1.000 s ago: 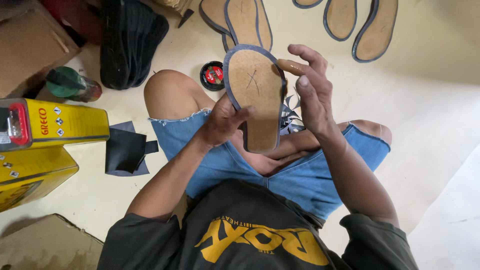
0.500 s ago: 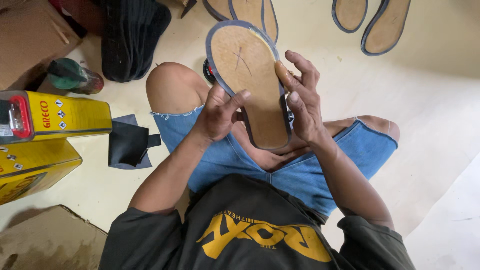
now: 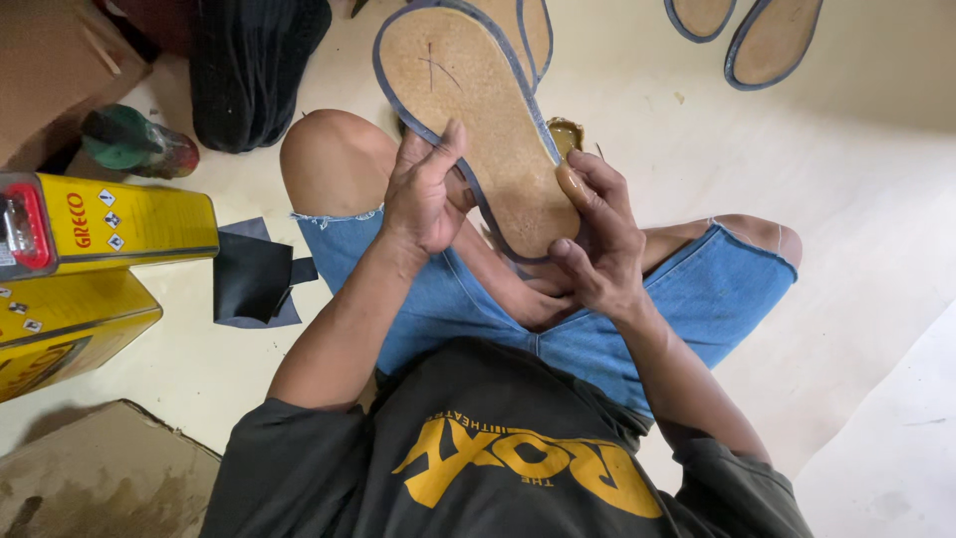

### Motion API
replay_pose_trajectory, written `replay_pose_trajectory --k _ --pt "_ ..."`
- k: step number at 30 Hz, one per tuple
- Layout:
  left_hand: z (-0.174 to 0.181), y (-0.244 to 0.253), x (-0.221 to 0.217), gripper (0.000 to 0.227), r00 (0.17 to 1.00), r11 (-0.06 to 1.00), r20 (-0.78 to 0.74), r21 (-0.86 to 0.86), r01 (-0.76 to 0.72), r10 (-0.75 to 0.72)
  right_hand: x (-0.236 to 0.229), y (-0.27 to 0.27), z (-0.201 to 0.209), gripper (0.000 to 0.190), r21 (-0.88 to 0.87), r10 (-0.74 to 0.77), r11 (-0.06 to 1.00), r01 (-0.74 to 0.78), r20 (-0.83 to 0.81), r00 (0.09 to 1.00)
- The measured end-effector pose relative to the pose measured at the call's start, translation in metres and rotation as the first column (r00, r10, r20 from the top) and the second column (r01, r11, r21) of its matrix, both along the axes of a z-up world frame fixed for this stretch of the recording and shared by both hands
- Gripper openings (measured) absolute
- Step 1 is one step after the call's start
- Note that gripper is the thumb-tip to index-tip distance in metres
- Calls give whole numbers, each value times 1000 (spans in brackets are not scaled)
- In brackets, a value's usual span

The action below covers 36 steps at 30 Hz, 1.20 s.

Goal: The person sits on the floor and applies a viscous substance to the edges of several sandal soles using their fingers. They handle each sole one at a time, spreading the substance along the perimeter, then place the treated soles on the floor.

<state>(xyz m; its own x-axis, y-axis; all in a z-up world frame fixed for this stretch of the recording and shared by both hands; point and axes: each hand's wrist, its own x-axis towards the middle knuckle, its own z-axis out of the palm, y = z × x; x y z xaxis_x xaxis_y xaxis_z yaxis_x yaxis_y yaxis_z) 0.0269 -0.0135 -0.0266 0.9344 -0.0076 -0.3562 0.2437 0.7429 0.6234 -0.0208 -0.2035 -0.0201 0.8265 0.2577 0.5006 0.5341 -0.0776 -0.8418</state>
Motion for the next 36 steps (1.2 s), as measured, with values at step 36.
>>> replay_pose_trajectory --k 36 --pt "66 -46 -8 25 984 983 -113 -138 125 -141 13 -22 14 43 -124 -156 977 171 116 981"
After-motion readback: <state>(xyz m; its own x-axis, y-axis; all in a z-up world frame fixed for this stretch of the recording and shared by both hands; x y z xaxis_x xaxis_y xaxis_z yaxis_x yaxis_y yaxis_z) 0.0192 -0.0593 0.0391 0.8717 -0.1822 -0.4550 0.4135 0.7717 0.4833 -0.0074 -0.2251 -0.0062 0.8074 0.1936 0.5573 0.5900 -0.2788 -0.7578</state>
